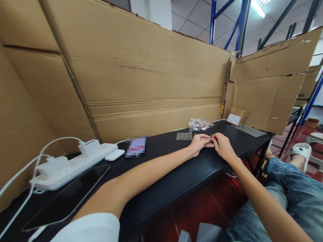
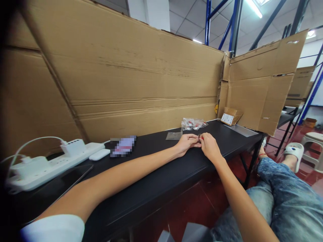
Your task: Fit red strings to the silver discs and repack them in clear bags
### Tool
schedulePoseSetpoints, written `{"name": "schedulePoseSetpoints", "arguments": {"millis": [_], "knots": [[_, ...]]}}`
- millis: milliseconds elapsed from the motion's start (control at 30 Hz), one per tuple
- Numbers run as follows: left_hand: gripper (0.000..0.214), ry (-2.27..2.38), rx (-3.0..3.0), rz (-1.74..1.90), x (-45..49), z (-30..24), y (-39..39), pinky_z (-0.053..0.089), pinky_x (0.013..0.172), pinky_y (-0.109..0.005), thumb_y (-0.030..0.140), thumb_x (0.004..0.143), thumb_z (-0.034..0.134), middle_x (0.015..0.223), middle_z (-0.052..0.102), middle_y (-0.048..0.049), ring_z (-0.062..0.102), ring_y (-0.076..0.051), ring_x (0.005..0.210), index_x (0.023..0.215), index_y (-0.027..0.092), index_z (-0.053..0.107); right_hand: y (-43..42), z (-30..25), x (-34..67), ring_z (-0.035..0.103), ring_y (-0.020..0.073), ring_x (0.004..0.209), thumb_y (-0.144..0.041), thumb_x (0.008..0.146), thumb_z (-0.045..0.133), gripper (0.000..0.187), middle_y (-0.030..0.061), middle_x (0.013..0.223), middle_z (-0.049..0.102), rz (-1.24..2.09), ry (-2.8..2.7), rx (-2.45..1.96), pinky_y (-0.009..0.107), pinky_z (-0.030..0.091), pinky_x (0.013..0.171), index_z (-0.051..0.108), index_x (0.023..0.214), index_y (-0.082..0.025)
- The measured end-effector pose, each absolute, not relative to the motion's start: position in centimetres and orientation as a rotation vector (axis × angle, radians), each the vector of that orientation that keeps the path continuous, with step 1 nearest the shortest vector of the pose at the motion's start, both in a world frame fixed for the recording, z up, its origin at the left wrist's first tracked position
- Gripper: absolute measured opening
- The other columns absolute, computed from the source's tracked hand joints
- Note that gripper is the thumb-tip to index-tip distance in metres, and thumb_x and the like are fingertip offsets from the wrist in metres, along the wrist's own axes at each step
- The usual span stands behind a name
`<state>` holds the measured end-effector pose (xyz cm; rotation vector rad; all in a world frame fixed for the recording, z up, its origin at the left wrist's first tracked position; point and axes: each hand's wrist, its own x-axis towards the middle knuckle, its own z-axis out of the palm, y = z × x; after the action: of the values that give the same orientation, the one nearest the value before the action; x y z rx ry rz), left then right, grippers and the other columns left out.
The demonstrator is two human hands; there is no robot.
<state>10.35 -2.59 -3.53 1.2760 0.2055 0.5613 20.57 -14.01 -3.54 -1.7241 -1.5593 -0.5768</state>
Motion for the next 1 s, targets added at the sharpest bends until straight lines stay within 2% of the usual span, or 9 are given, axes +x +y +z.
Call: {"name": "schedulePoseSetpoints", "arguments": {"millis": [200,333,467,533,667,867,1000], "knots": [[0.012,0.237,1.272,0.564,10.38,-3.28,-2.54,0.058,0.074,-0.032,-0.001,0.079,0.063,0.067,0.066,-0.0053,0.067,-0.013,0.057,0.072,0.007,0.059,-14.22,-3.35,20.08,0.058,0.0228,0.087,-0.016,0.091,0.042,0.018,0.0089,0.09,0.061,-0.556,-1.601,-1.658,0.033,0.045,0.08,0.059,0.093,-0.019],[0.016,0.248,1.301,0.58,10.38,-3.06,-2.76,0.056,0.071,-0.029,-0.004,0.078,0.057,0.067,0.064,-0.0031,0.064,-0.01,0.06,0.069,0.009,0.057,-14.39,-3.17,19.69,0.058,0.0238,0.094,-0.023,0.092,0.047,0.017,0.0096,0.098,0.061,-0.545,-1.578,-1.659,0.035,0.047,0.084,0.06,0.104,-0.019],[0.02,0.247,1.333,0.577,10.24,-2.84,-2.94,0.054,0.065,-0.023,-0.008,0.074,0.052,0.063,0.059,0.0006,0.059,-0.007,0.057,0.067,0.01,0.056,-14.26,-3.3,19.77,0.057,0.0257,0.104,-0.034,0.091,0.054,0.038,0.013,0.115,0.057,-0.537,-1.547,-1.62,0.038,0.047,0.091,0.051,0.126,-0.018],[0.019,0.224,1.343,0.559,10.2,-2.79,-2.96,0.054,0.063,-0.023,-0.008,0.073,0.053,0.064,0.06,0.0,0.059,-0.008,0.058,0.069,0.01,0.057,-14.08,-3.55,20.04,0.059,0.0251,0.1,-0.035,0.092,0.053,0.041,0.0131,0.115,0.058,-0.509,-1.569,-1.611,0.037,0.048,0.089,0.049,0.128,-0.017],[0.014,0.22,1.348,0.583,10.37,-2.96,-2.82,0.053,0.059,-0.022,-0.002,0.073,0.059,0.068,0.062,-0.0023,0.061,-0.01,0.061,0.071,0.011,0.057,-13.74,-4.07,20.54,0.062,0.0216,0.079,-0.038,0.092,0.054,0.038,0.0113,0.101,0.061,-0.493,-1.56,-1.627,0.035,0.052,0.076,0.055,0.123,-0.016],[0.013,0.275,1.334,0.739,10.81,-3.34,-2.66,0.052,0.054,-0.02,0.011,0.084,0.057,0.061,0.054,0.0016,0.056,-0.008,0.053,0.071,0.014,0.053,-13.86,-3.96,20.38,0.06,0.0207,0.074,-0.035,0.09,0.055,0.037,0.0105,0.097,0.061,-0.547,-1.512,-1.625,0.035,0.051,0.072,0.057,0.121,-0.014],[0.008,0.267,1.39,0.792,10.62,-3.16,-2.76,0.05,0.049,-0.022,0.021,0.084,0.057,0.068,0.056,0.0001,0.058,-0.011,0.056,0.079,0.015,0.055,-14.04,-3.83,20.29,0.059,0.0186,0.068,-0.035,0.091,0.054,0.041,0.0122,0.104,0.061,-0.533,-1.49,-1.638,0.035,0.052,0.07,0.054,0.126,-0.014]]}}
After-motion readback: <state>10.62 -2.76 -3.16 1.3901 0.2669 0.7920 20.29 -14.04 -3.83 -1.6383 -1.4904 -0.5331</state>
